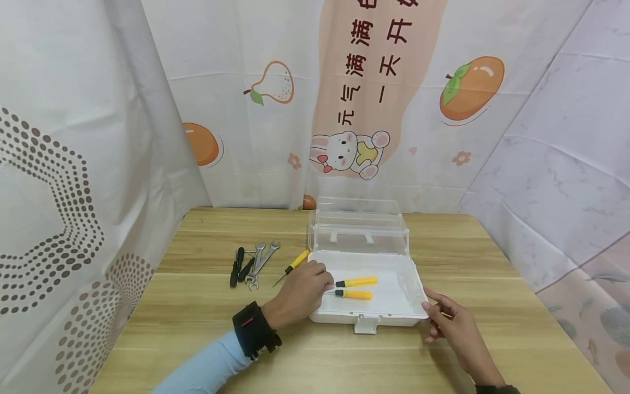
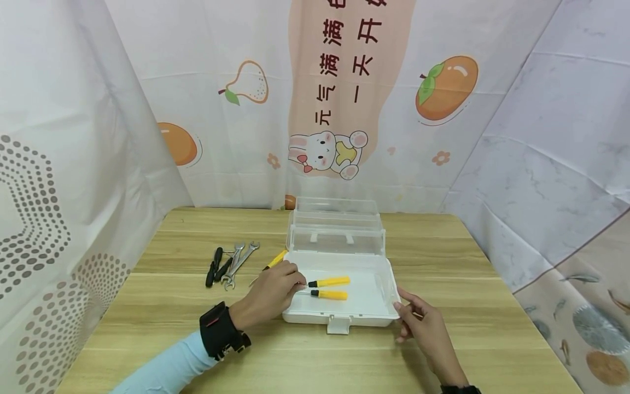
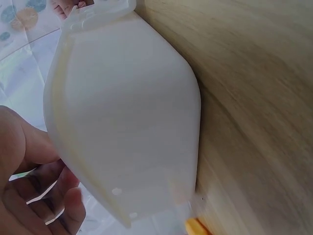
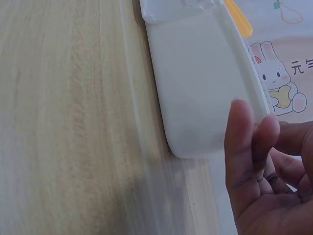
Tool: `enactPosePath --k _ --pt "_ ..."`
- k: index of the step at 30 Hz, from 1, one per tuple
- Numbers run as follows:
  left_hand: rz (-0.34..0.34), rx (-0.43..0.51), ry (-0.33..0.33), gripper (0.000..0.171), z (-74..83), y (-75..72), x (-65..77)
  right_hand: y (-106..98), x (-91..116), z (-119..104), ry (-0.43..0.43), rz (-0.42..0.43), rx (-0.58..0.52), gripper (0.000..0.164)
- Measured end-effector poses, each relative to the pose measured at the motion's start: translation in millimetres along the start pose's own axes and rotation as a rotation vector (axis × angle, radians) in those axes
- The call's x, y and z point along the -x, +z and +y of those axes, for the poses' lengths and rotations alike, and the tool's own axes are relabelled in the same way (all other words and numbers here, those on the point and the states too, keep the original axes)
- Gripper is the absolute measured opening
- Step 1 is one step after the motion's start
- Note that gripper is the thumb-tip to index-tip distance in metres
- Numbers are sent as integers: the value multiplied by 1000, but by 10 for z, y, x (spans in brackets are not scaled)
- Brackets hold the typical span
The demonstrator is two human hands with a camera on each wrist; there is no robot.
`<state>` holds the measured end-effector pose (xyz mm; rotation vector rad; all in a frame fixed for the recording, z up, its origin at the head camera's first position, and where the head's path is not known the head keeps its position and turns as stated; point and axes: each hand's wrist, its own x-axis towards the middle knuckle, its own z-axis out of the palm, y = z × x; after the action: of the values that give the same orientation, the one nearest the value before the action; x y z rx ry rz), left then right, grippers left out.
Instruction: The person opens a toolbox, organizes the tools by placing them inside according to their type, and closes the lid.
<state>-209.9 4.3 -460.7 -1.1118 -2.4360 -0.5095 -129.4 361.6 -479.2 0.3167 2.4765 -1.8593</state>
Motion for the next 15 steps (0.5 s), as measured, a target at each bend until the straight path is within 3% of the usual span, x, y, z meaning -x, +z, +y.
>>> enactPosePath --k 9,15 --pt "-33 -28 7 7 27 18 -14 -2 7 -5 -8 -5 -4 57" --pt "-98 -46 -2 7 41 24 -18 -6 2 14 -14 -5 -7 57"
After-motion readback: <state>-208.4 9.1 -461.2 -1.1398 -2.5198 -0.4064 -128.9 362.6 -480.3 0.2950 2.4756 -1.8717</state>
